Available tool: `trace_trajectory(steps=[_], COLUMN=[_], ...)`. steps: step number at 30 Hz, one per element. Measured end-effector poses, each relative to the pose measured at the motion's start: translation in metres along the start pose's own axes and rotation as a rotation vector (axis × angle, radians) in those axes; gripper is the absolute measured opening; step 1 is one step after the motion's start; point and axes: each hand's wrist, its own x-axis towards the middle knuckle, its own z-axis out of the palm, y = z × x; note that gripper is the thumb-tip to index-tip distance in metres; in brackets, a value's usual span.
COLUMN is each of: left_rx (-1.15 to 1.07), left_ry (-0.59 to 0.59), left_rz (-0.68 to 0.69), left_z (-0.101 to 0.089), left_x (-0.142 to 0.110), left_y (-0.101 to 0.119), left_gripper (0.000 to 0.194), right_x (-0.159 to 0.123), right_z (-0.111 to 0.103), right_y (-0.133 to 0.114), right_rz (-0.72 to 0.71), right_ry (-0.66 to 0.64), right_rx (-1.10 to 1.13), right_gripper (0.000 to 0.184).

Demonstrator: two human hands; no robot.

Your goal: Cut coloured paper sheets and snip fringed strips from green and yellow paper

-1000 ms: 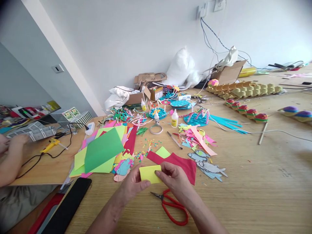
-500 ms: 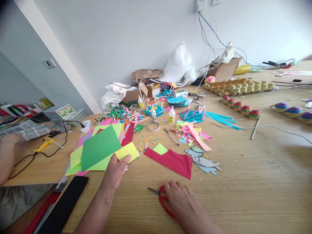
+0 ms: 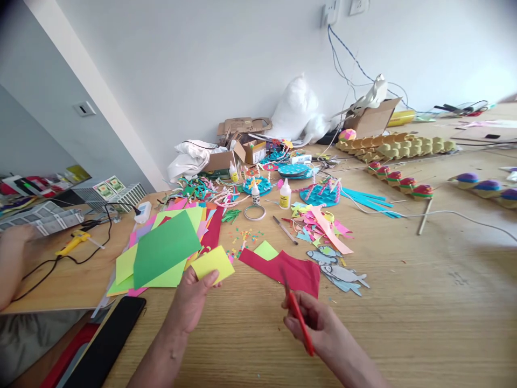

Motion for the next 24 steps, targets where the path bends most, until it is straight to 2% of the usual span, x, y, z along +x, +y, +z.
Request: trace_trajectory(steps=[3, 5, 8, 13, 19, 21, 24], left_rx=[0.044, 0.105, 0.189, 0.249, 0.069, 0.036, 0.030], left_ry=[-0.154, -0.249, -0.338, -0.335, -0.444, -0.458, -0.409], left_rz=[-0.035, -0.021, 0.027, 0.030, -0.082, -0.127, -0.128], left_z=[0.018, 0.027, 0.032, 0.029, 0.031, 0.033, 0.035], left_x=[-0.005, -0.008, -0.013, -0.019, -0.023, -0.022, -0.018], left_y=[-0.011, -0.018, -0.026, -0.036, -0.034, -0.033, -0.037], left_gripper=[0.032, 0.027, 0.018, 0.008, 0.033, 0.034, 0.029], right_x=[0.006, 0.011, 0.018, 0.025, 0.024, 0.024, 0.024], right_z=[0.003, 0.009, 0.017, 0.022, 0.023, 0.024, 0.023], right_y=[-0.021, -0.031, -0.037, -0.028, -0.022, -0.020, -0.015], right_rz=[-0.013, -0.081, -0.109, -0.111, -0.141, -0.149, -0.164], right_ry=[0.097, 0.135, 0.154, 0.158, 0.224, 0.236, 0.214], right_rx=[0.179, 0.201, 0.216, 0.195, 0.147, 0.125, 0.106], right_gripper=[0.030, 0.033, 0.037, 0.036, 0.032, 0.031, 0.028])
